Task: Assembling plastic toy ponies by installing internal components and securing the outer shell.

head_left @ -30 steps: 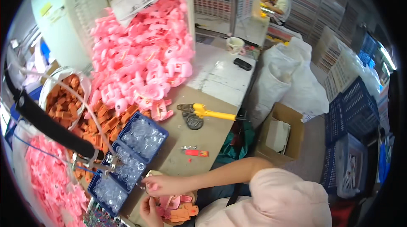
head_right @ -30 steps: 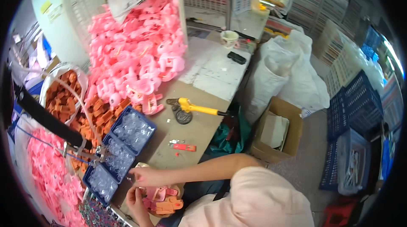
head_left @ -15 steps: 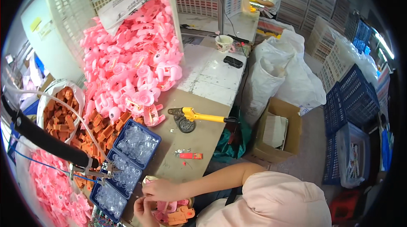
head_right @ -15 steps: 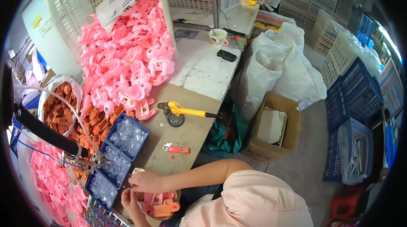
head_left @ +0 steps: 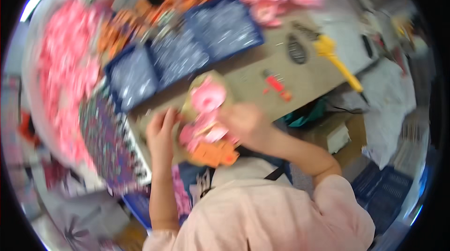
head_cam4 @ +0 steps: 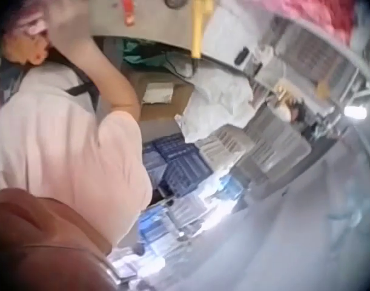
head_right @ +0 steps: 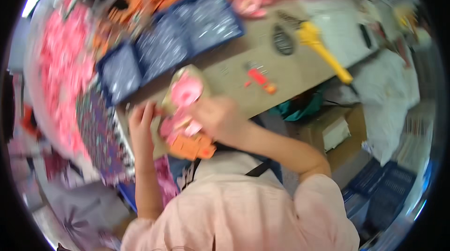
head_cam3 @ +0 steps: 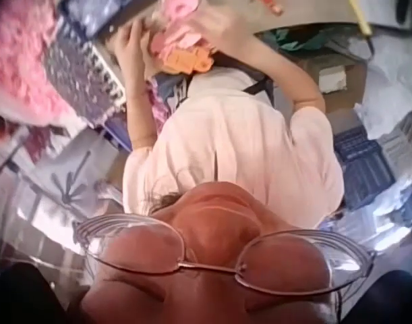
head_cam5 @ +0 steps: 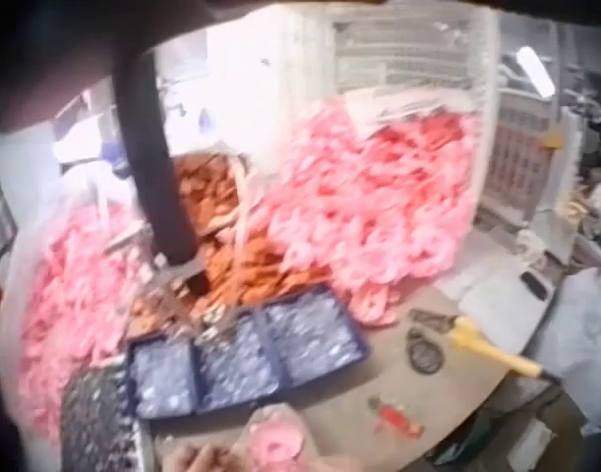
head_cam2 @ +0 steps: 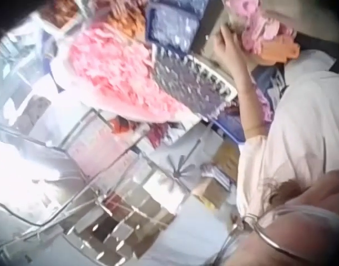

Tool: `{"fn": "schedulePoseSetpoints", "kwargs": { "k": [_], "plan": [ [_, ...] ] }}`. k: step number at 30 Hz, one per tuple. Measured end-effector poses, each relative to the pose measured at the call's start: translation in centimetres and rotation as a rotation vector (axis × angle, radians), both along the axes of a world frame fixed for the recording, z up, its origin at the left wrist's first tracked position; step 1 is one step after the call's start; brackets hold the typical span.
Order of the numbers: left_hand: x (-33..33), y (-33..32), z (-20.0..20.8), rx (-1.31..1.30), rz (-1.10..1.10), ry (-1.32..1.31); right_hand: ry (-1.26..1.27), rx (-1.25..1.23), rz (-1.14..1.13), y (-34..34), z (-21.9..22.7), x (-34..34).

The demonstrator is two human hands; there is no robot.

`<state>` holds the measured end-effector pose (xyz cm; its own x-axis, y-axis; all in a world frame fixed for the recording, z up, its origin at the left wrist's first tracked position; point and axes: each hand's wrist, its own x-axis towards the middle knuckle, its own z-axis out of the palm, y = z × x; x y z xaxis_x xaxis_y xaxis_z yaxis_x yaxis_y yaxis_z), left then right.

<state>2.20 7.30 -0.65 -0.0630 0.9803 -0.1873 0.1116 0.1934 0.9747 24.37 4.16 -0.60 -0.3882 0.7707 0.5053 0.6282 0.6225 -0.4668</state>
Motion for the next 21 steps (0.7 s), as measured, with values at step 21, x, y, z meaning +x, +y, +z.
{"fn": "schedulePoseSetpoints", "kwargs": {
  "k": [21],
  "plan": [
    [0.0, -0.9, -0.6, 0.552, -0.336, 0.585, 0.650, -1.208, -0.001, 0.4, 3.5, -0.8]
  ]
}}
